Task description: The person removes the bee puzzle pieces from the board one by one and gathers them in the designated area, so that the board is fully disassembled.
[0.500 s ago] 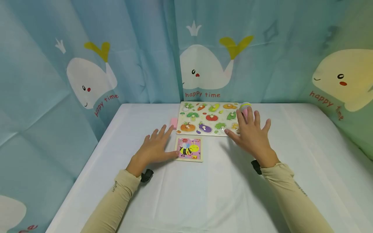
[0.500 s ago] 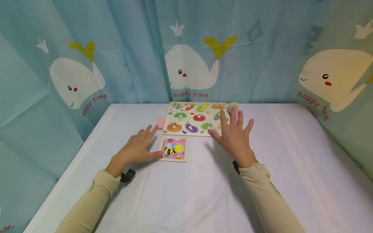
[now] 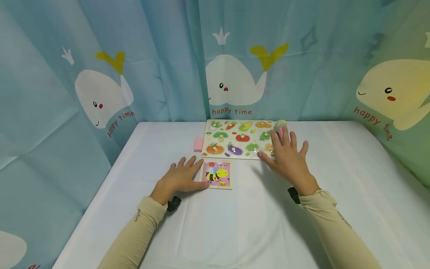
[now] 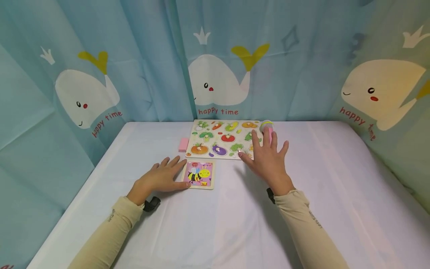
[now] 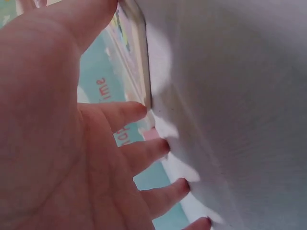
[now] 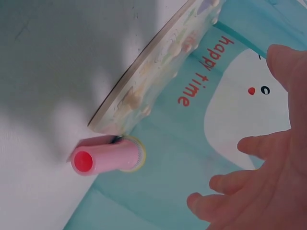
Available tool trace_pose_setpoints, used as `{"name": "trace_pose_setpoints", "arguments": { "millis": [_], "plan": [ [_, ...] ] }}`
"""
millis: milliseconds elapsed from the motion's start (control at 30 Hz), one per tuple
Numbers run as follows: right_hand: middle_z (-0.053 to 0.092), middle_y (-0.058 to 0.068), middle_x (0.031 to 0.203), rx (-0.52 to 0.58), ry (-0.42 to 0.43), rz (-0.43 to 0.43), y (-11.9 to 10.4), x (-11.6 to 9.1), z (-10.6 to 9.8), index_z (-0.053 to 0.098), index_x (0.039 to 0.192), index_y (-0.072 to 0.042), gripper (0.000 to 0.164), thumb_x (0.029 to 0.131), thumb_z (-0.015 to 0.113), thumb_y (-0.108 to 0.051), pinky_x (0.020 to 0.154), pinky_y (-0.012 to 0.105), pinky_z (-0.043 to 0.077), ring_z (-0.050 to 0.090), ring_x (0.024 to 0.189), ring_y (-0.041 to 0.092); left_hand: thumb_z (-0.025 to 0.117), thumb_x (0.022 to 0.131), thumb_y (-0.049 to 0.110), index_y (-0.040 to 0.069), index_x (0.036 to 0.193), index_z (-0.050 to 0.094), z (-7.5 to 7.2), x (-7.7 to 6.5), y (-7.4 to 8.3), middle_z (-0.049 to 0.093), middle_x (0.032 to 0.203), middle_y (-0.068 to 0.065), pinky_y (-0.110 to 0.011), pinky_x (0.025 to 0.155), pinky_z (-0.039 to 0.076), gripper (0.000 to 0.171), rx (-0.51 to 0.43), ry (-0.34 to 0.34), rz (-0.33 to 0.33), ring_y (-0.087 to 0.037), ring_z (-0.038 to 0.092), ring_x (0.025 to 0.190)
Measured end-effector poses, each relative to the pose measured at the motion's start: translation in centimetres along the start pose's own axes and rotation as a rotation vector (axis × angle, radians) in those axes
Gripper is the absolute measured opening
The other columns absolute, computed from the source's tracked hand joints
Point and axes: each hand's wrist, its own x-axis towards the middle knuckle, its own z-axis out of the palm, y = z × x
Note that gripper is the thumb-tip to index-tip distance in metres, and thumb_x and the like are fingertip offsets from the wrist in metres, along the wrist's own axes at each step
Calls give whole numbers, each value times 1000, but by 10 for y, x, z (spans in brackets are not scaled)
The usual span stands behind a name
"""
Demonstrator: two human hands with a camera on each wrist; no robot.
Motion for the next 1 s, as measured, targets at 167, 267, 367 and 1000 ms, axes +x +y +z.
{"name": "trace_pose_setpoints", "arguments": {
  "millis": [167,267,367,1000],
  "plan": [
    [11,33,171,59,-47,-2,-3,2,2,26,167,1,88,105,65,-48,111,87,3,11,154,59,67,95,69,17,171,29,-1,2,-1,20,177,-15,-71,122,18,100,-3,-13,-15,-47,15,160],
    [14,36,169,113,-60,-20,-6,5,3,26,166,2,86,106,64,-46,112,86,6,16,154,58,69,94,68,18,171,29,-1,1,-2,19,177,-14,-73,121,16,101,-27,-20,-22,-47,14,160],
    [23,42,163,136,-48,-68,-10,8,7,30,164,5,83,105,67,-40,113,81,18,26,150,59,71,93,67,18,171,31,-1,1,-3,19,177,-15,-76,120,13,100,-56,-22,-27,-47,13,160],
    [53,33,143,217,-163,-303,-59,35,34,54,152,3,64,101,77,-28,107,64,46,54,128,49,71,94,66,19,171,30,4,2,-3,18,177,-15,-79,118,12,100,-47,-1,-16,-48,12,160]
  ]
}}
